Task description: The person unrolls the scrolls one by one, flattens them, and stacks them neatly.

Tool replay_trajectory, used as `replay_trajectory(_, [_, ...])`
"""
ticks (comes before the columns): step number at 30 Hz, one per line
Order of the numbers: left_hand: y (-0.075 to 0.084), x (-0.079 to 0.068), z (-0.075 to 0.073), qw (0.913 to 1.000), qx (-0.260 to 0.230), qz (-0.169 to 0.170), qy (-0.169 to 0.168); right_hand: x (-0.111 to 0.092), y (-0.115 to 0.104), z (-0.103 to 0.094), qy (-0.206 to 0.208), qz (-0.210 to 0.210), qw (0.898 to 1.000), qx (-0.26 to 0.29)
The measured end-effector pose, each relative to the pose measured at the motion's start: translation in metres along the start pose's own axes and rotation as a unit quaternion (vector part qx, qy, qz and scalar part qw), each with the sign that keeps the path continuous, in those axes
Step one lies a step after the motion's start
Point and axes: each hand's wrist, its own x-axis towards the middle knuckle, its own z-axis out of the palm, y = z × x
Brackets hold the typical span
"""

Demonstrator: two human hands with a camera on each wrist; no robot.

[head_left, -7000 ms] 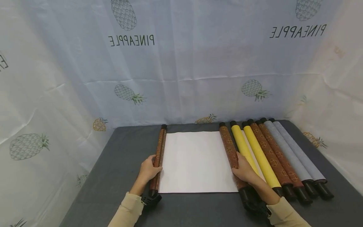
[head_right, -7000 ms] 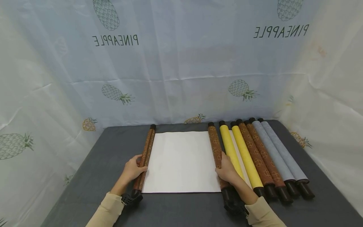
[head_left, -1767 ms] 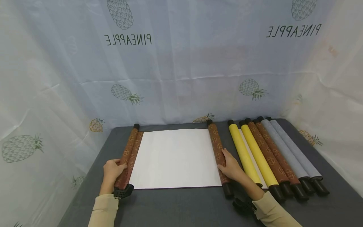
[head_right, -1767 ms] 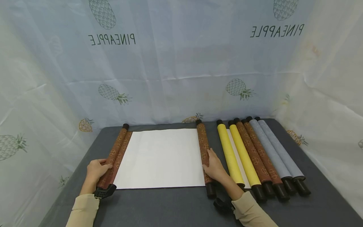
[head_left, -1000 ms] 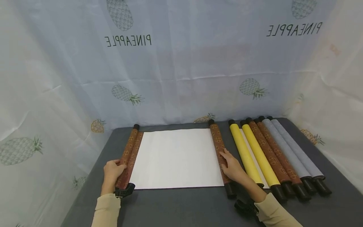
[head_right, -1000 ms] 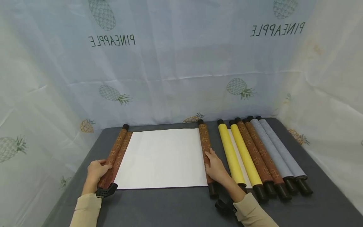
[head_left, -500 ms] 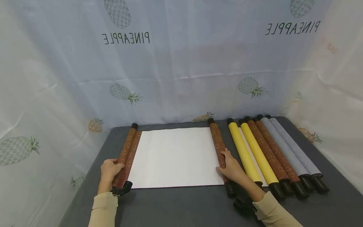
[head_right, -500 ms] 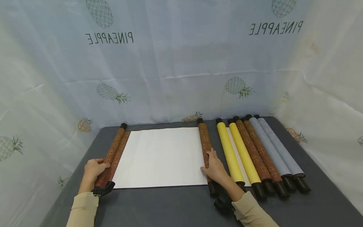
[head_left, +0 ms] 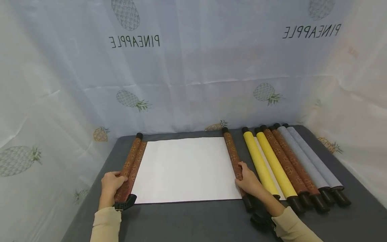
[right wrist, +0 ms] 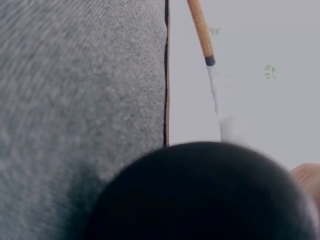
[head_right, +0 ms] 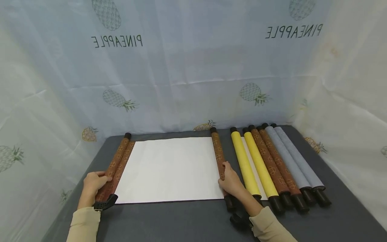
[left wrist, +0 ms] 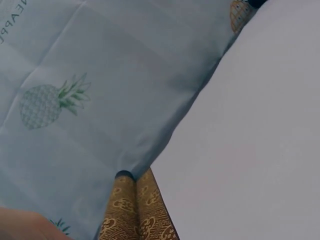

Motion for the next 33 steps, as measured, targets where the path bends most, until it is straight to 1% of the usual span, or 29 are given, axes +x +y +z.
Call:
replay_trajectory(2, [-0.001, 0.001, -0.001, 0.9999, -0.014, -0.006, -0.004, 0.0, -0.001, -0.002, 0.001, 0.002, 1.0, 0.004])
replay_trajectory(6, [-0.004, 0.005, -0.003, 0.9993, -0.029, -0.016, -0.019, -0.001, -0.001, -0.004, 0.008, -0.014, 1.0, 0.008])
replay_trajectory(9, [-0.007, 0.008, -0.005, 0.9988, -0.034, -0.026, -0.025, -0.002, 0.002, -0.002, 0.018, -0.027, 0.999, 0.013])
replay_trajectory(10, [-0.007, 0.008, -0.006, 0.9985, -0.039, -0.029, -0.028, -0.002, 0.004, 0.0, 0.029, -0.033, 0.999, 0.004])
replay_trajectory(13, [-0.011, 0.008, -0.008, 0.9964, -0.064, -0.037, -0.041, -0.002, 0.007, 0.001, 0.038, -0.036, 0.999, 0.009])
replay_trajectory(16, [-0.015, 0.008, -0.009, 0.9937, -0.091, -0.043, -0.049, -0.002, 0.005, -0.001, 0.03, -0.024, 0.999, 0.021])
replay_trajectory(17, [-0.016, 0.008, -0.009, 0.993, -0.098, -0.044, -0.05, -0.003, 0.003, -0.003, 0.019, -0.015, 0.999, 0.035])
replay_trajectory(20, [-0.018, 0.008, -0.009, 0.99, -0.118, -0.052, -0.057, -0.004, 0.0, -0.006, 0.008, 0.0, 0.999, 0.034])
replay_trajectory(23, [-0.019, 0.007, -0.01, 0.9856, -0.136, -0.065, -0.076, -0.004, -0.001, -0.007, 0.004, 0.008, 1.0, 0.029])
replay_trajectory(25, [-0.019, 0.007, -0.011, 0.9831, -0.144, -0.072, -0.088, -0.004, -0.001, -0.007, 0.007, 0.007, 0.999, 0.03])
replay_trajectory(28, [-0.019, 0.007, -0.013, 0.9808, -0.152, -0.076, -0.096, -0.004, 0.0, -0.007, 0.009, 0.007, 0.999, 0.045])
replay_trajectory(31, [-0.02, 0.007, -0.013, 0.9786, -0.161, -0.078, -0.102, -0.005, -0.002, -0.007, 0.022, 0.0, 0.999, 0.04])
replay_trajectory(33, [-0.02, 0.007, -0.014, 0.9792, -0.156, -0.079, -0.102, -0.006, -0.002, -0.007, 0.032, -0.005, 0.999, 0.033])
